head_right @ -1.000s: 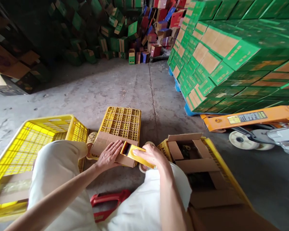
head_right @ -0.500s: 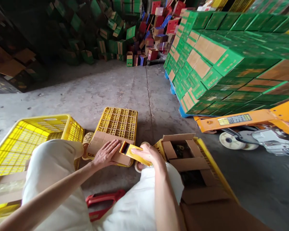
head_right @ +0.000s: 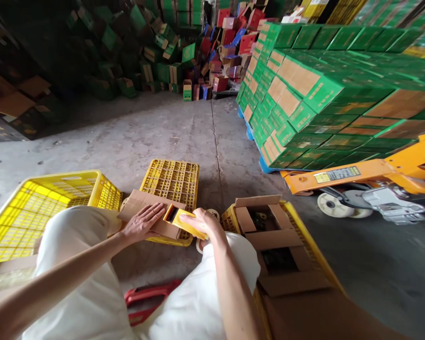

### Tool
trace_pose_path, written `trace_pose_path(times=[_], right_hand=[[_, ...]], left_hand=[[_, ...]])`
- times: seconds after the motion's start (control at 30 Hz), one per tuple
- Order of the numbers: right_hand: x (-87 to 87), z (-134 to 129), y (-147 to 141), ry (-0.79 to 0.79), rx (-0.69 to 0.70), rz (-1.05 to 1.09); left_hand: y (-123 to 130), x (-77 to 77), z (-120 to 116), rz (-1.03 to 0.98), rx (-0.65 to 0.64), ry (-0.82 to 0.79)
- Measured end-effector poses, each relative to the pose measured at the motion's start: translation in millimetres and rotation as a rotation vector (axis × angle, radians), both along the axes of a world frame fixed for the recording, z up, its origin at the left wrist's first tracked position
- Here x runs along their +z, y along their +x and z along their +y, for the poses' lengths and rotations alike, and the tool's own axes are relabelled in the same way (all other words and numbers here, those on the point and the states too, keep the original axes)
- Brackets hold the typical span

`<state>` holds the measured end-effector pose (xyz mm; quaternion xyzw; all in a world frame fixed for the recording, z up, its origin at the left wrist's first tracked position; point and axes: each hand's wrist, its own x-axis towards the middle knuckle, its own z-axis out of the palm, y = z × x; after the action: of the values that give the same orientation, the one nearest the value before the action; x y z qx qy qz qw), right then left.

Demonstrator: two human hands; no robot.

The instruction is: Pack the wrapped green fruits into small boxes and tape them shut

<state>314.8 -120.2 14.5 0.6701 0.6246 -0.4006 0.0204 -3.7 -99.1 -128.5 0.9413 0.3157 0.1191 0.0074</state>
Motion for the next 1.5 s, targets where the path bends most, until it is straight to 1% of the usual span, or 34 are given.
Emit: trace_pose_path(times=[0.1, 0.17, 0.27, 0.33, 0.4, 0.47, 0.67, 0.77, 0.9, 1.0, 1.2, 1.3, 1.5], right_hand=[[-2.0, 2.8, -5.5, 0.001, -0.005, 0.047], [-3.1, 5.0, -5.5, -0.025, -0.034, 0.097], [-5.2, 7.8, -3.3, -0.074, -0.058, 0.159], [-6.8, 9.0, -2.5, -0.085, -0.055, 0.153], [-8.3, 9.6, -3.1, -0.051, -0.047, 0.112], [-9.5, 9.3, -4.1, -0.010, -0.034, 0.070], [-8.1, 5.7, -5.0, 0.006, -0.030, 0.066], [-2.3, 3.2, -2.4, -0.007, -0.020, 0.078], [7.1, -0.5, 5.2, 0.004, -0.019, 0.029], [10.0, -1.7, 10.2, 0.009, -0.021, 0.015], [7.3, 3.3, 10.0, -0.002, -0.023, 0.023], [5.2, 5.8, 9.2, -0.005, -0.022, 0.002], [2.3, 5.2, 10.1, 0.009, -0.021, 0.004]], left_hand=[[-10.8, 1.3, 2.1, 0.014, 0.018, 0.002], [-8.1, 1.8, -0.5, 0.014, 0.043, 0.000], [9.7, 0.0, -10.7, -0.033, 0.072, -0.006], [24.0, -2.2, -18.4, -0.079, 0.090, -0.022], [34.0, -4.0, -23.7, -0.107, 0.134, -0.029], [37.7, -4.7, -25.5, -0.108, 0.155, -0.025], [32.0, -5.1, -21.4, -0.077, 0.112, 0.028], [31.6, -7.3, -20.5, -0.058, 0.119, 0.037], [32.5, -10.9, -19.7, -0.024, 0.126, 0.019], [32.6, -10.6, -19.4, -0.022, 0.133, 0.002], [36.2, -3.6, -21.6, -0.030, 0.157, -0.056], [40.6, -4.4, -23.3, -0.035, 0.176, -0.060], [46.2, -9.6, -24.3, -0.054, 0.109, -0.068]])
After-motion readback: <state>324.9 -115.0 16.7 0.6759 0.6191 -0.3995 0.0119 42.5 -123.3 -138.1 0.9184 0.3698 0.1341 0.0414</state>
